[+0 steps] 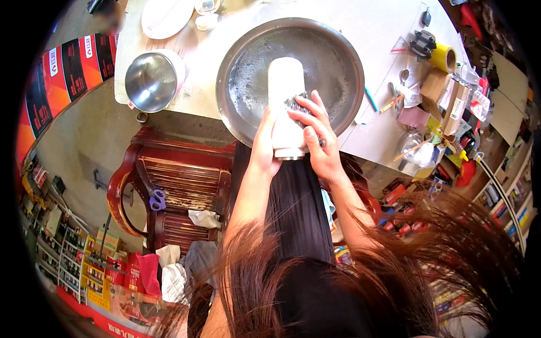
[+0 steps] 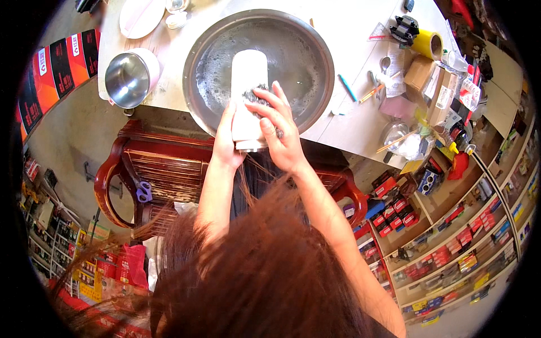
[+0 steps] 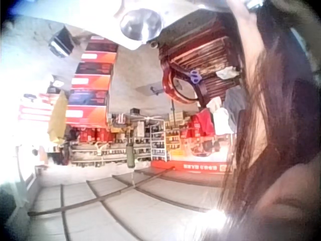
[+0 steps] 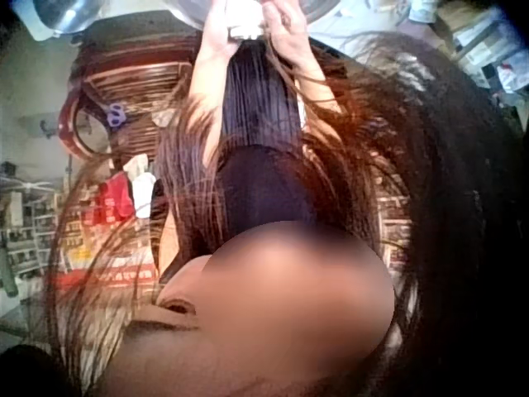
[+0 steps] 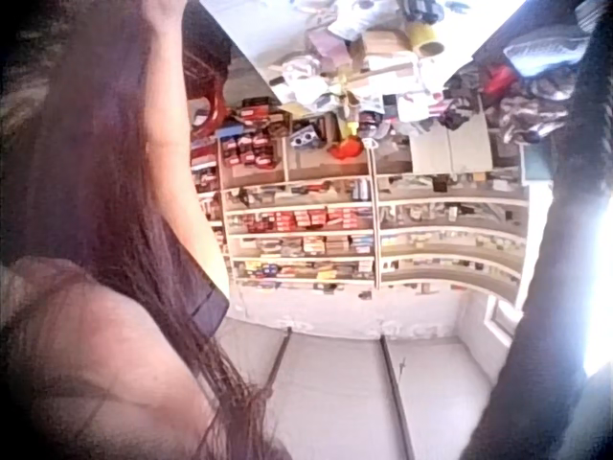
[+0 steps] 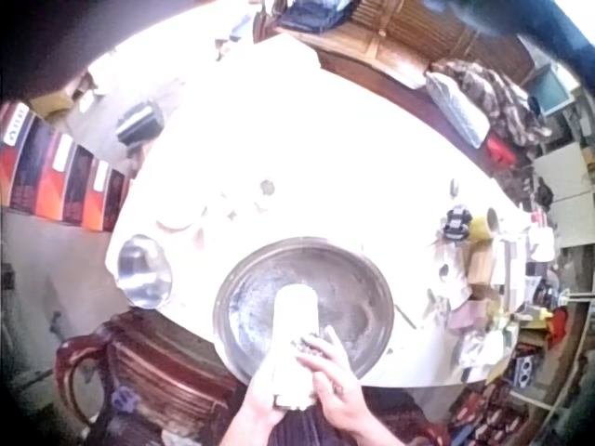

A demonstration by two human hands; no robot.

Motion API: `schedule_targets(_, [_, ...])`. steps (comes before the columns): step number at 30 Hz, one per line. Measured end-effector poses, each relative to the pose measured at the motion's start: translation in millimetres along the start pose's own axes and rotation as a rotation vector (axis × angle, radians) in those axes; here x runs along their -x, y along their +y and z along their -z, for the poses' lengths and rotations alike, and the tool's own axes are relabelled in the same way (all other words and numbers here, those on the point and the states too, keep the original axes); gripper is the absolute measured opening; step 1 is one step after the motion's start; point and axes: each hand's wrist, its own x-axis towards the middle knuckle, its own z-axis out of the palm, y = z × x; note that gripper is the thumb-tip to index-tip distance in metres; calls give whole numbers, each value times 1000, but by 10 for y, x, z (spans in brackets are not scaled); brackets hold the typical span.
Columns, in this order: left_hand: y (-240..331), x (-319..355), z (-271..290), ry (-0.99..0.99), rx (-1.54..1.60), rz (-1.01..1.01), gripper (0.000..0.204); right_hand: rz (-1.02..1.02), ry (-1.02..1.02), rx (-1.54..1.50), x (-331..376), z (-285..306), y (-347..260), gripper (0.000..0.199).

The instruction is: The person scrubs the exterior and interior of a white cylindrical container using a steel wool pad and a toothbrush. They work over a metal basin filled with soapy water, rinsing the container and tools periodically. The person then places the cleaned container on the table.

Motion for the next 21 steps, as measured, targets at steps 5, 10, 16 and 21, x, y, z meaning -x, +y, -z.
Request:
schedule_targets(5, [16, 211, -145, -11, -263, 44, 69, 72, 29, 76, -544, 201, 233, 34])
schedule_targets(10, [-10, 114, -132, 48, -414, -109, 84, 35, -52, 90, -91, -12, -1, 36])
schedule_targets(16, [-90, 148, -92, 18, -736, -190, 98, 80, 24, 221, -593, 186, 330, 33])
schedule_targets(21, [22, 85, -36, 168, -991, -242, 99, 41, -131, 194, -126, -71, 74, 34])
